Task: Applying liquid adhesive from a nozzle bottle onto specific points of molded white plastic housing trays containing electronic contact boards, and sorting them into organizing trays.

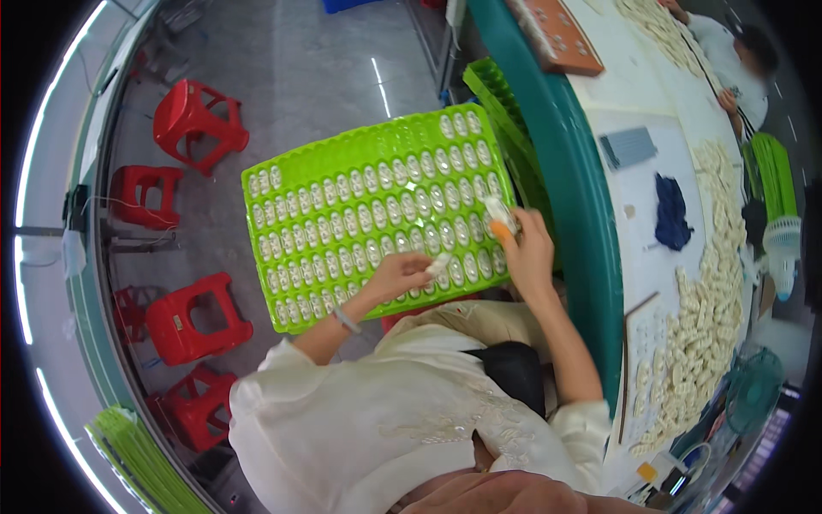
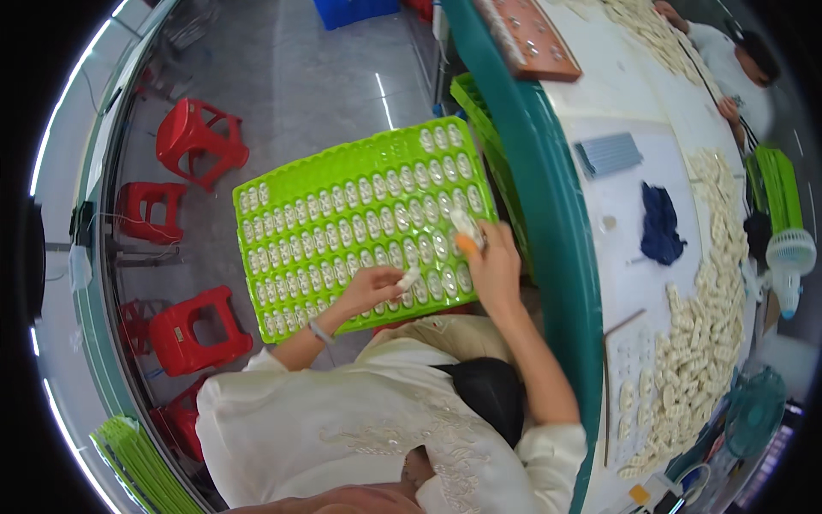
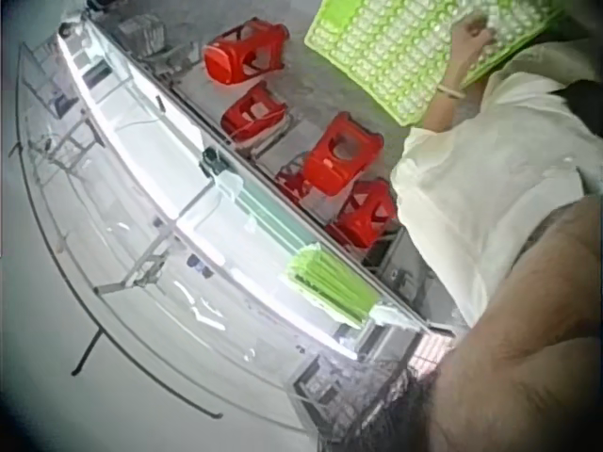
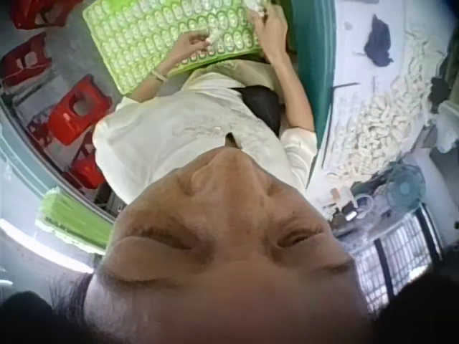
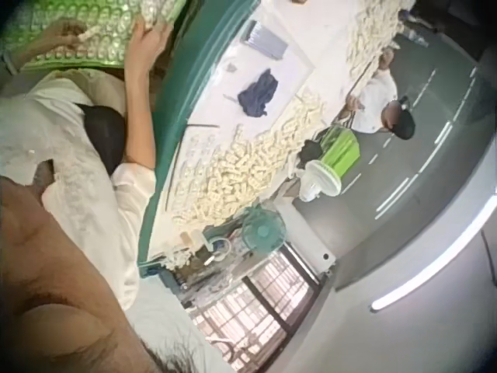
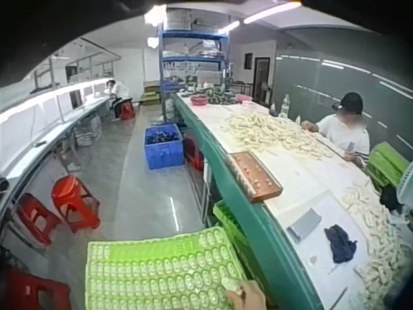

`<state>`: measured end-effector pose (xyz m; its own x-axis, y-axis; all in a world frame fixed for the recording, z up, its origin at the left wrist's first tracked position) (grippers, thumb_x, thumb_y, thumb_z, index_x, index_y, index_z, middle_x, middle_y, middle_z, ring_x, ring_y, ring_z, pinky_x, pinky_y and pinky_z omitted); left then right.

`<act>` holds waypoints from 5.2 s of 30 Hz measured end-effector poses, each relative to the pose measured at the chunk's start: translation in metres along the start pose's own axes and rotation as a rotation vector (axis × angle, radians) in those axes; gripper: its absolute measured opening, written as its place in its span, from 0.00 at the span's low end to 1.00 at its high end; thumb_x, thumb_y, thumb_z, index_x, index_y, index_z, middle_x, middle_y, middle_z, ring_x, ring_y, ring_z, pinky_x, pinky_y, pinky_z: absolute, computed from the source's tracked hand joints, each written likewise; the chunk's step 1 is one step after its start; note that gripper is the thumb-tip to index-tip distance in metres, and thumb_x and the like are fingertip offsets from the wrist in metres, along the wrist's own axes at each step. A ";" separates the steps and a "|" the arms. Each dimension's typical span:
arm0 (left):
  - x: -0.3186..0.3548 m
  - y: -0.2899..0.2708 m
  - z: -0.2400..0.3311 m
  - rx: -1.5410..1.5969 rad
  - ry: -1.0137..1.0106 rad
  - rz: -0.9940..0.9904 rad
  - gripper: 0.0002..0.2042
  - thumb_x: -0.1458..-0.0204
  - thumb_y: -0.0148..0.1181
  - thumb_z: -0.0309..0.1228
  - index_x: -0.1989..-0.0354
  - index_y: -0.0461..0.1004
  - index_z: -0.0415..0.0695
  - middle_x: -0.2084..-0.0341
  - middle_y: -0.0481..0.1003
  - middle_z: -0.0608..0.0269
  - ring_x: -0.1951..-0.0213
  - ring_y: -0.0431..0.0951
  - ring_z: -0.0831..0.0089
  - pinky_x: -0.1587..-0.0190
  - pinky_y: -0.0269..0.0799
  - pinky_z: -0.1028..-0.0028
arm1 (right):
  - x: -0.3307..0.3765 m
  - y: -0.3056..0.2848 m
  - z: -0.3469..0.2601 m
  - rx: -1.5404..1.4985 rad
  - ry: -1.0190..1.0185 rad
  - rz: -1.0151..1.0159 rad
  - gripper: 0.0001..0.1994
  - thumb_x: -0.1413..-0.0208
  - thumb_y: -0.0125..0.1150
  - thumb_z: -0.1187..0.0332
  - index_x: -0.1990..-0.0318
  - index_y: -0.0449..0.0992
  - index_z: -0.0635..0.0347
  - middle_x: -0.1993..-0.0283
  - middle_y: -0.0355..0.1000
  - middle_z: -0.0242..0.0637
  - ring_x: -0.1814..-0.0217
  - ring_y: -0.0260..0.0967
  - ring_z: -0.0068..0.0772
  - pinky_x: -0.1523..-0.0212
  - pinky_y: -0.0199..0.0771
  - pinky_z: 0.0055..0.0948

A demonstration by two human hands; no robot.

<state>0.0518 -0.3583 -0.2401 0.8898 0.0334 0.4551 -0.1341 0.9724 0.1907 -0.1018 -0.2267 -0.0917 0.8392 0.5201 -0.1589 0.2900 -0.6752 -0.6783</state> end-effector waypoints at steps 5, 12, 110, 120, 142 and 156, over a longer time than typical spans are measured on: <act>0.068 -0.102 -0.030 0.141 0.014 0.543 0.16 0.51 0.58 0.27 0.55 0.70 0.30 0.66 0.76 0.57 0.67 0.76 0.76 0.66 0.73 0.78 | -0.116 0.139 0.048 0.154 0.082 -0.179 0.18 0.54 0.64 0.61 0.65 0.73 0.69 0.65 0.69 0.54 0.64 0.68 0.53 0.63 0.68 0.42; 0.119 -0.215 -0.031 -0.029 0.121 1.095 0.13 0.52 0.59 0.30 0.61 0.74 0.33 0.77 0.76 0.64 0.76 0.73 0.80 0.74 0.68 0.80 | -0.160 0.213 0.047 0.449 0.125 -0.205 0.24 0.60 0.67 0.51 0.65 0.76 0.66 0.71 0.73 0.52 0.64 0.71 0.53 0.62 0.70 0.43; -0.014 0.508 0.178 -1.209 1.266 -1.133 0.15 0.64 0.64 0.40 0.77 0.76 0.39 0.69 0.72 0.50 0.64 0.73 0.55 0.63 0.70 0.63 | 0.309 -0.296 0.074 0.358 0.482 0.428 0.17 0.63 0.54 0.82 0.61 0.71 0.59 0.57 0.63 0.40 0.51 0.55 0.44 0.49 0.57 0.34; -0.006 0.429 0.279 -0.703 1.268 -0.940 0.16 0.64 0.65 0.37 0.71 0.76 0.38 0.75 0.76 0.55 0.73 0.76 0.63 0.70 0.72 0.68 | 0.256 -0.221 -0.004 -0.016 0.290 0.386 0.16 0.63 0.69 0.75 0.62 0.73 0.60 0.63 0.69 0.37 0.68 0.66 0.26 0.70 0.67 0.20; 0.129 -0.235 -0.024 0.038 0.089 1.049 0.11 0.54 0.60 0.24 0.63 0.74 0.31 0.75 0.74 0.66 0.75 0.74 0.79 0.71 0.70 0.82 | -0.149 0.219 0.037 0.180 0.126 -0.215 0.18 0.57 0.65 0.61 0.65 0.73 0.68 0.61 0.69 0.53 0.60 0.69 0.53 0.59 0.69 0.43; 0.024 -0.304 0.038 -0.947 -0.044 1.365 0.14 0.63 0.65 0.37 0.71 0.76 0.40 0.77 0.75 0.56 0.71 0.76 0.58 0.67 0.71 0.63 | -0.061 0.152 0.040 -0.068 0.198 -0.346 0.13 0.54 0.64 0.64 0.65 0.76 0.63 0.75 0.72 0.36 0.78 0.64 0.26 0.75 0.65 0.27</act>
<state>0.0971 -0.6621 -0.2545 0.3336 0.9319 -0.1421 -0.4436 0.0222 -0.8959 -0.1279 -0.3400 -0.2137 0.7569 0.6166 0.2165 0.5953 -0.5139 -0.6177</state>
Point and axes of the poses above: each hand's wrist, its own x-axis away from the middle knuckle, its own y-axis out of the palm, z = x × y, the point moved 9 cm from there along -x, towards the middle knuckle
